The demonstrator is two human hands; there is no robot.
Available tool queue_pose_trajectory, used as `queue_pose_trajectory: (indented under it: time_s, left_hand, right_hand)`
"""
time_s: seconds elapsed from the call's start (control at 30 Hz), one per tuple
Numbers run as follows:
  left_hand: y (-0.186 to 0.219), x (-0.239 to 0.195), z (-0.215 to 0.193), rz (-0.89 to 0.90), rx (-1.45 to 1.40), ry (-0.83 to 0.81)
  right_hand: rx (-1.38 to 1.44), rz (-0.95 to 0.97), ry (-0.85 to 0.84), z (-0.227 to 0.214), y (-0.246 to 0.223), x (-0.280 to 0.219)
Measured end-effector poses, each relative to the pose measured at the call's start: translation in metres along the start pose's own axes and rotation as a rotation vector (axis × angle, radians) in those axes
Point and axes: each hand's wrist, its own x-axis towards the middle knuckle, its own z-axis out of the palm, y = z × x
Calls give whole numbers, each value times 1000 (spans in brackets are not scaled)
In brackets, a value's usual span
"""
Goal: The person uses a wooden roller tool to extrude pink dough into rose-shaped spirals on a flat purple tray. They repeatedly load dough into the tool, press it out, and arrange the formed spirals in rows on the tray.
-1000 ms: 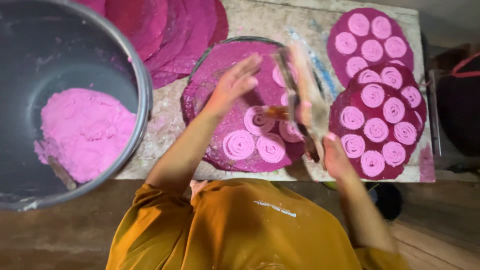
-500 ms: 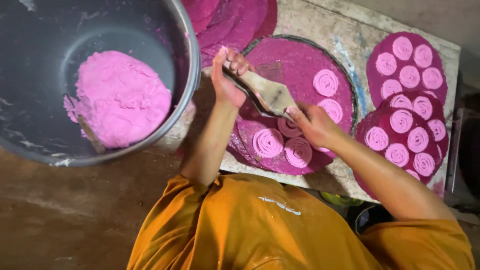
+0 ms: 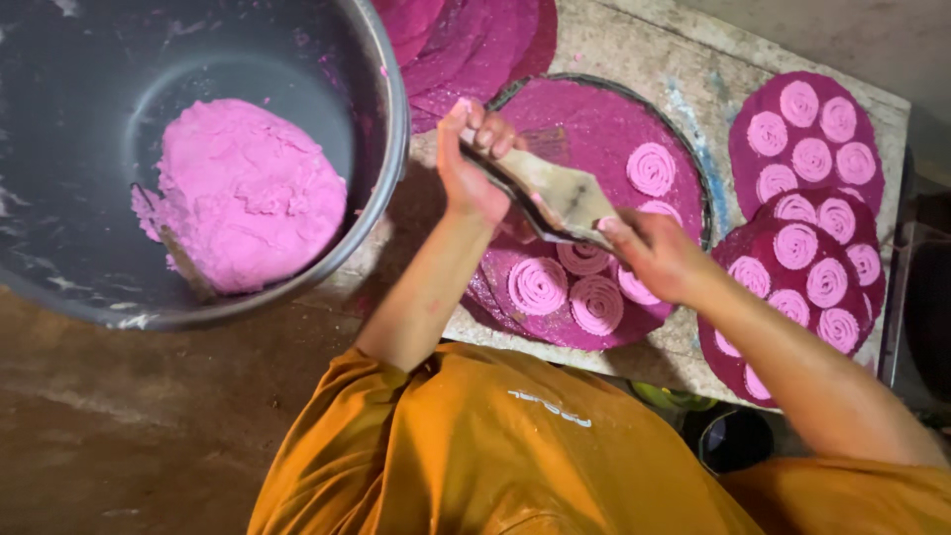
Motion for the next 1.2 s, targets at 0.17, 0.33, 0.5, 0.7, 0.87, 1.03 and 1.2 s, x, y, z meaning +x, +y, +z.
queue_pose_trajectory:
  time_s: [0.17, 0.33, 0.5, 0.7, 0.87, 1.03, 1.2]
  left_hand:
    - [-7, 20, 21, 39, 69, -109]
    - [26, 12, 38, 22, 123, -157]
    - [29, 6, 60, 42, 141, -160]
    - [6, 11, 86, 39, 83, -181]
    - [7, 23, 82, 56, 78, -169]
    - [14, 34, 66, 89, 85, -153]
    - [21, 27, 53, 148, 127, -118]
  right_hand:
    - [-41, -143, 173, -12, -2, -4]
    - [205, -90, 112, 4, -19, -3]
    - [160, -5, 61, -10, -28, -12]
    - [232, -58, 94, -52, -18, -23]
    - [100, -96, 133, -51, -13, -9]
    - [103, -127, 125, -42, -18, 13]
    - [52, -130, 97, -33, -19, 14]
